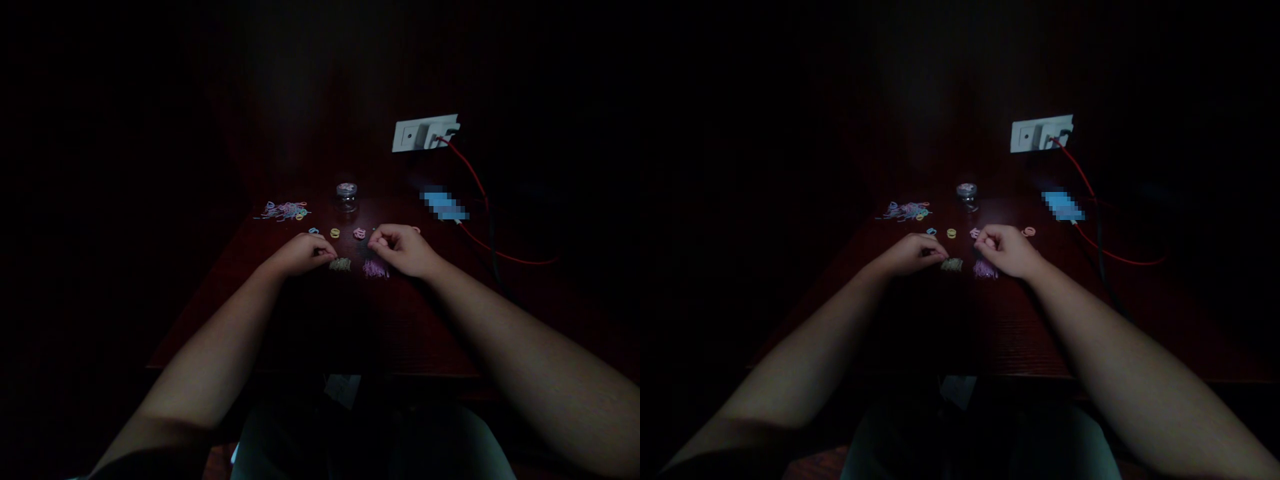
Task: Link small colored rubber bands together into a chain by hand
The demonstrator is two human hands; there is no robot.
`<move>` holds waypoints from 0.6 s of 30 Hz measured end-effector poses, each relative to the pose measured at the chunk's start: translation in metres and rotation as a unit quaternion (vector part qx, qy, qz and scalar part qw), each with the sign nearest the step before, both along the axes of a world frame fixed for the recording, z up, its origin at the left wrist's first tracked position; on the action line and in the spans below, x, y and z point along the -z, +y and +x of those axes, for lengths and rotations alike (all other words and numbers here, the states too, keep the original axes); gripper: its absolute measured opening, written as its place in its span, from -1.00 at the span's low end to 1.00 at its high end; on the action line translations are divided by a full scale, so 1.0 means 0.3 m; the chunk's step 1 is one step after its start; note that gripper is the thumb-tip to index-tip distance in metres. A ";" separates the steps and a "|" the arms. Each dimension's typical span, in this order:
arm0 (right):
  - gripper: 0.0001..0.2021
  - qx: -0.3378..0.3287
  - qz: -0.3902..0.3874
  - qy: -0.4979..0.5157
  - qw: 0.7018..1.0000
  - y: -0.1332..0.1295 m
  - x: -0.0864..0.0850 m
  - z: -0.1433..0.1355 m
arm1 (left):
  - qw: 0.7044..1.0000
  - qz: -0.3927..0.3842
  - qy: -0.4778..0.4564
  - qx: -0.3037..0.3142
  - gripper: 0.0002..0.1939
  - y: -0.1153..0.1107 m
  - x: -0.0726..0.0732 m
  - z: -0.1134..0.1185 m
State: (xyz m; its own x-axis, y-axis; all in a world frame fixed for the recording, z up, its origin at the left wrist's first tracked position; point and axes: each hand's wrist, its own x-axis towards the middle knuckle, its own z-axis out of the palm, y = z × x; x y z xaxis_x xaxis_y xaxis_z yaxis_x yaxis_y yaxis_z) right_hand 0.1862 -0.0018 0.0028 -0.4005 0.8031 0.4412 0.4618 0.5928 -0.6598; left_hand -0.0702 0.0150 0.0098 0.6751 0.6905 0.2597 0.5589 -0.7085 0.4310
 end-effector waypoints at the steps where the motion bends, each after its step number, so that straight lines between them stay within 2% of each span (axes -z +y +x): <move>1: -0.80 -0.001 -0.001 -0.001 1.000 0.001 0.001 0.000 | 1.000 0.000 0.004 0.001 -0.81 0.002 0.003 0.001; 5: -0.80 -0.004 -0.003 0.003 1.000 0.004 0.005 0.002 | 1.000 0.000 -0.013 -0.019 -0.78 0.006 0.018 0.001; 9: -0.79 -0.002 -0.018 0.003 1.000 0.003 0.004 0.006 | 0.992 0.001 -0.067 -0.106 -0.70 0.014 0.030 -0.006; 12: -0.78 -0.001 -0.009 -0.005 1.000 0.000 0.001 0.009 | 0.975 0.032 -0.112 -0.187 -0.65 0.041 0.040 -0.035; 14: -0.78 0.006 0.000 -0.007 1.000 -0.001 -0.001 0.011 | 0.949 0.063 -0.145 -0.274 -0.66 0.071 0.051 -0.074; 15: -0.78 0.008 0.001 -0.007 1.000 -0.001 -0.002 0.012 | 0.927 0.080 -0.157 -0.332 -0.68 0.089 0.059 -0.100; 18: -0.78 0.005 -0.002 -0.007 1.000 -0.001 0.001 0.012 | 0.837 0.099 -0.147 -0.518 -0.71 0.145 0.085 -0.193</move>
State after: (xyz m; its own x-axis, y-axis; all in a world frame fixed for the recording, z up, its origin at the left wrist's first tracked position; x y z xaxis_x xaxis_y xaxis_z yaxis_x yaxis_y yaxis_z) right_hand 0.1899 -0.0019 0.0025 -0.3990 0.8090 0.4317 0.4770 0.5852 -0.6558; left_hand -0.1280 0.0586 -0.0158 -0.3727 0.7898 0.4872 0.8077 0.0176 0.5893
